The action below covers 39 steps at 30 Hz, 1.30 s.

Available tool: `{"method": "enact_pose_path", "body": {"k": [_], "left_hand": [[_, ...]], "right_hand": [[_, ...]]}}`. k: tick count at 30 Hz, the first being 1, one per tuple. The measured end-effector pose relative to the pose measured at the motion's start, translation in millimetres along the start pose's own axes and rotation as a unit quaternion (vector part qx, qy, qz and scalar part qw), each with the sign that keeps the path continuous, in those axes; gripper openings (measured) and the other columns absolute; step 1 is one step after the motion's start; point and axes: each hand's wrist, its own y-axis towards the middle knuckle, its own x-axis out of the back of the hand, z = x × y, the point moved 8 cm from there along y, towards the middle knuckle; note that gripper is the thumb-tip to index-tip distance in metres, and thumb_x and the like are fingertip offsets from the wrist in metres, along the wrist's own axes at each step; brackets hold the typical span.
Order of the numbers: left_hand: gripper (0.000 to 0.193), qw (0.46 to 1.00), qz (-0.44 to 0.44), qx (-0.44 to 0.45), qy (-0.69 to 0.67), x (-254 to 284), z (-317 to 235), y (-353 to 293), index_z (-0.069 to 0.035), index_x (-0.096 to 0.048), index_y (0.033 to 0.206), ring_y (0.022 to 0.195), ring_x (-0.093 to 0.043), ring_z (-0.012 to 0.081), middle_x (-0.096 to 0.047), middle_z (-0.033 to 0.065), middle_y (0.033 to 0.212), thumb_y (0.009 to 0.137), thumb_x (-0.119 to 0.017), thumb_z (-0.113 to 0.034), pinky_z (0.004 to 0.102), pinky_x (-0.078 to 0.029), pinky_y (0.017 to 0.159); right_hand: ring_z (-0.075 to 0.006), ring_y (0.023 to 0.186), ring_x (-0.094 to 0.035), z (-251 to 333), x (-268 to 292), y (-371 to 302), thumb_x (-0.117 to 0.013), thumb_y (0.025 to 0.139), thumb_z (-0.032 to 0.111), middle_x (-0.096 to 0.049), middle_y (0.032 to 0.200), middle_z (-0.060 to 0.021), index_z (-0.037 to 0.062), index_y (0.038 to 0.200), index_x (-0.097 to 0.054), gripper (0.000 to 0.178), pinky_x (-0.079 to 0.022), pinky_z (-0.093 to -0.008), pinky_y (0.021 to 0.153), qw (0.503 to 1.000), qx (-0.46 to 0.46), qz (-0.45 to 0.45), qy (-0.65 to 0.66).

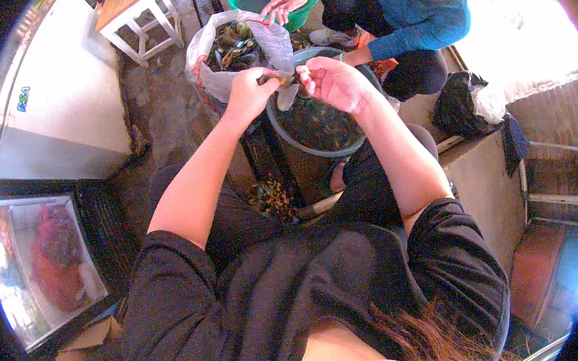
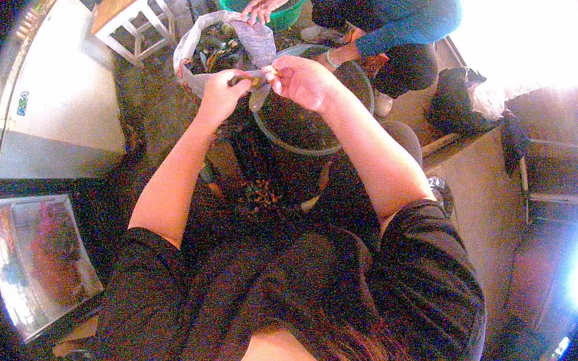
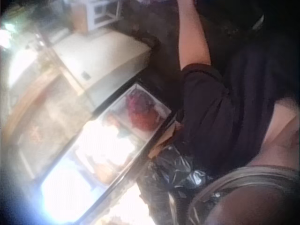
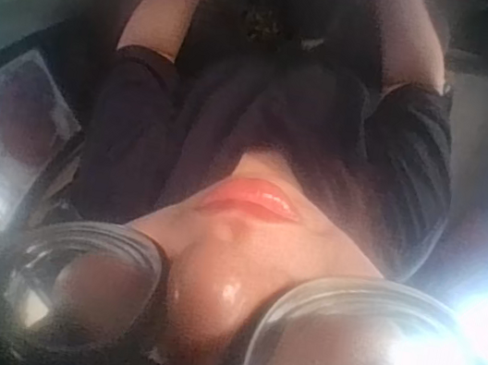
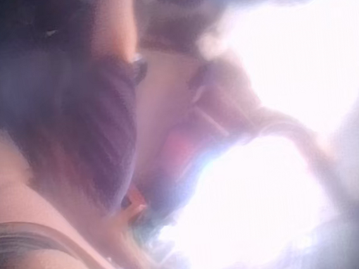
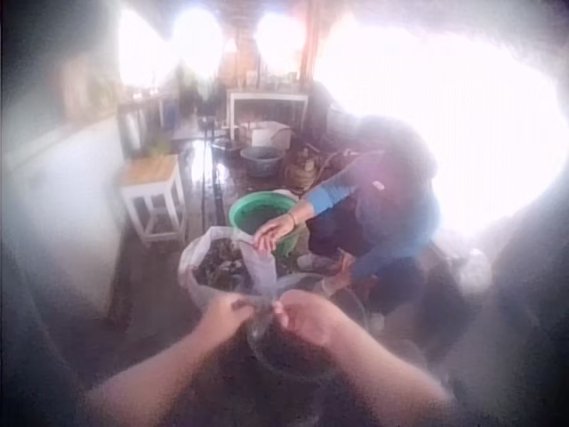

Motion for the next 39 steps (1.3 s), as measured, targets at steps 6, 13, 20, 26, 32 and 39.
{"method": "enact_pose_path", "body": {"k": [6, 13, 20, 26, 32, 39], "left_hand": [[0.019, 0.925, 0.04, 0.212, -0.314, -1, 38, -4, -0.002, -0.065, 0.099, 0.072, -0.062, 0.0137, -0.067, 0.0045, 0.087, 0.084, -0.062, -0.014, 0.0283, -0.054, 0.067], [0.025, 0.821, 0.095, 0.286, -0.485, -13, 40, -8, -0.004, -0.06, 0.108, 0.081, -0.062, 0.0189, -0.064, 0.0069, 0.099, 0.089, -0.05, -0.017, 0.0384, -0.054, 0.077], [0.029, 0.844, 0.173, 0.332, -0.385, -33, 55, -25, -0.009, -0.059, 0.109, 0.082, -0.061, 0.0173, -0.064, 0.0047, 0.096, 0.088, -0.047, -0.026, 0.0389, -0.05, 0.078], [0.041, 0.852, 0.241, 0.355, -0.301, -48, 27, -39, -0.009, -0.062, 0.101, 0.078, -0.055, 0.0151, -0.061, 0.0029, 0.086, 0.088, -0.055, -0.047, 0.0364, -0.048, 0.074], [0.032, 0.872, 0.195, 0.353, -0.276, -33, 60, -24, -0.007, -0.061, 0.101, 0.075, -0.057, 0.0137, -0.062, 0.0035, 0.083, 0.086, -0.064, -0.034, 0.0354, -0.051, 0.068], [0.071, 0.822, -0.053, 0.339, -0.455, 15, 97, 7, -0.008, -0.018, 0.143, 0.107, -0.054, 0.031, -0.047, 0.0175, 0.127, 0.088, -0.061, -0.022, 0.0548, -0.048, 0.082]], "right_hand": [[-0.012, 0.074, -0.063, -25, -34, -20, -0.067, 0.081, 0.014, -0.067, 0.083, -0.0045, 0.0033, 0.09, -0.062, 0.015, -0.051, -0.0255, 0.066, 0.904, -0.03, 0.028, -0.426], [-0.035, 0.086, -0.064, -90, -39, -10, -0.069, 0.075, 0.039, -0.067, 0.091, -0.0162, 0.006, 0.089, -0.07, 0.036, -0.05, -0.0415, 0.082, 0.682, 0.052, 0.106, -0.722], [-0.0113, 0.072, -0.062, -17, 1, 2, -0.073, 0.079, 0.024, -0.066, 0.08, -0.0066, 0.0033, 0.106, -0.061, 0.036, -0.05, -0.025, 0.058, 0.85, 0.093, -0.093, -0.51], [-0.0108, 0.065, -0.063, -26, 20, 7, -0.075, 0.077, 0.026, -0.066, 0.081, -0.006, 0.0005, 0.11, -0.058, 0.045, -0.049, -0.0245, 0.052, 0.792, -0.011, -0.099, -0.602], [-0.0123, 0.063, -0.063, -31, 22, 4, -0.075, 0.075, 0.029, -0.066, 0.078, -0.0087, 0.001, 0.113, -0.057, 0.05, -0.05, -0.026, 0.052, 0.791, -0.045, -0.081, -0.605], [-0.0301, 0.081, -0.066, -12, 49, 13, -0.069, 0.074, 0.035, -0.066, 0.094, -0.0193, 0.0017, 0.102, -0.064, 0.044, -0.053, -0.0382, 0.074, 0.674, 0.029, -0.134, -0.726]]}}
